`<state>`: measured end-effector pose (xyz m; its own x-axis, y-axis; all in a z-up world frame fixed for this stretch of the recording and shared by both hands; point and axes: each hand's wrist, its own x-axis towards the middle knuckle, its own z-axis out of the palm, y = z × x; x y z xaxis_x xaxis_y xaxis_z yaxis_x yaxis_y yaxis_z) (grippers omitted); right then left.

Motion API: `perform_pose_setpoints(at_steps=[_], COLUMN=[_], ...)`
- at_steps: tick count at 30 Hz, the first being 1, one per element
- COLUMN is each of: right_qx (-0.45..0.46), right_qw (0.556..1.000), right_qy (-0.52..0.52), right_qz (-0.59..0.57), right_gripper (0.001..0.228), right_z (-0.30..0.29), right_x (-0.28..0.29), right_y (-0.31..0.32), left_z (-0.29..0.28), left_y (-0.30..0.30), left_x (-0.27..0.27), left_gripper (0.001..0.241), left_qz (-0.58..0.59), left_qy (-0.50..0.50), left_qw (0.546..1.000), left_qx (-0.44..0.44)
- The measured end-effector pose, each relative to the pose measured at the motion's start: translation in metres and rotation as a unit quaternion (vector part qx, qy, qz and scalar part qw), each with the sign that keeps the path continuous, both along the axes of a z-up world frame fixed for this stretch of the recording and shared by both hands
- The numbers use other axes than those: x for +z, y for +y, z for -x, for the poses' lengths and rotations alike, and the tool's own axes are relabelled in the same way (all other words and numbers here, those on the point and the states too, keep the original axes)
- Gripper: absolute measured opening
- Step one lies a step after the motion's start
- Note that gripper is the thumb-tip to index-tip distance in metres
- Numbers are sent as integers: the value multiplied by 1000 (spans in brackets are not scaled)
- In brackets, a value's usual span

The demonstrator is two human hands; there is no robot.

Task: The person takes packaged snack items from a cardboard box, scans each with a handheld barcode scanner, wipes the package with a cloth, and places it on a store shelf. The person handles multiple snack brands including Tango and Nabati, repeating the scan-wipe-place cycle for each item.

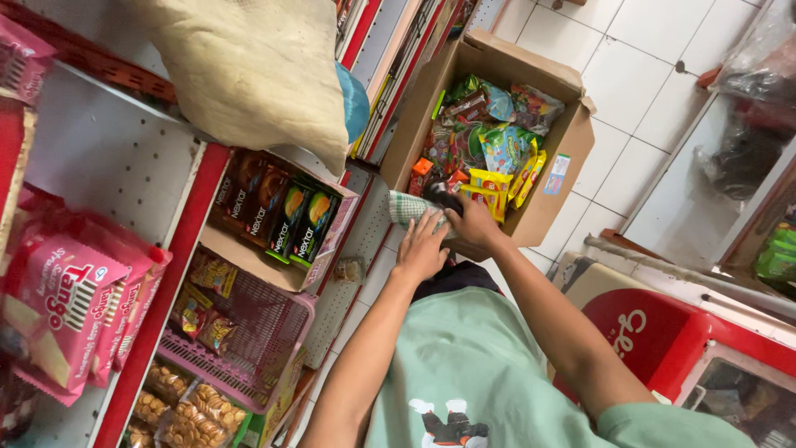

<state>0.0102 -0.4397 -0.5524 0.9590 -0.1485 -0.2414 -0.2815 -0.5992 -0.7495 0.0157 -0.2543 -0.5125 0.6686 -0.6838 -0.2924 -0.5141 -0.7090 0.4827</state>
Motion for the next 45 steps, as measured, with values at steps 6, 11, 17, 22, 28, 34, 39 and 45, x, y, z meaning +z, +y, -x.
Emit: perform_pose_setpoints(at_steps=[6, 11, 17, 22, 28, 34, 39, 45], right_qx=[12, -16, 37, -14, -208, 39, 114, 52], right_qw=[982, 904, 963, 979, 949, 961, 988, 994], right_qy=[7, -121, 6, -107, -76, -47, -89, -99], right_qz=[189, 410, 266, 172, -223, -270, -47, -12], right_gripper=[40, 66, 55, 48, 38, 33, 32, 44], right_z=[0, 6, 11, 16, 12, 23, 20, 19], right_x=[4, 3, 28, 80, 111, 44, 5, 71], right_y=[-6, -38, -40, -34, -42, 15, 24, 45], left_z=[-3, -2, -3, -5, 5, 31, 63, 95], left_y=[-1, -1, 1, 6, 24, 44, 83, 109], left_x=[11, 14, 14, 12, 10, 7, -4, -8], left_gripper=[68, 71, 74, 63, 56, 48, 45, 47], left_qz=[8, 10, 7, 62, 382, 558, 564, 544], left_qy=[24, 42, 49, 60, 267, 362, 347, 307], left_qw=[1000, 999, 999, 996, 840, 601, 509, 490], left_qx=[11, 13, 9, 38, 276, 444, 551, 609])
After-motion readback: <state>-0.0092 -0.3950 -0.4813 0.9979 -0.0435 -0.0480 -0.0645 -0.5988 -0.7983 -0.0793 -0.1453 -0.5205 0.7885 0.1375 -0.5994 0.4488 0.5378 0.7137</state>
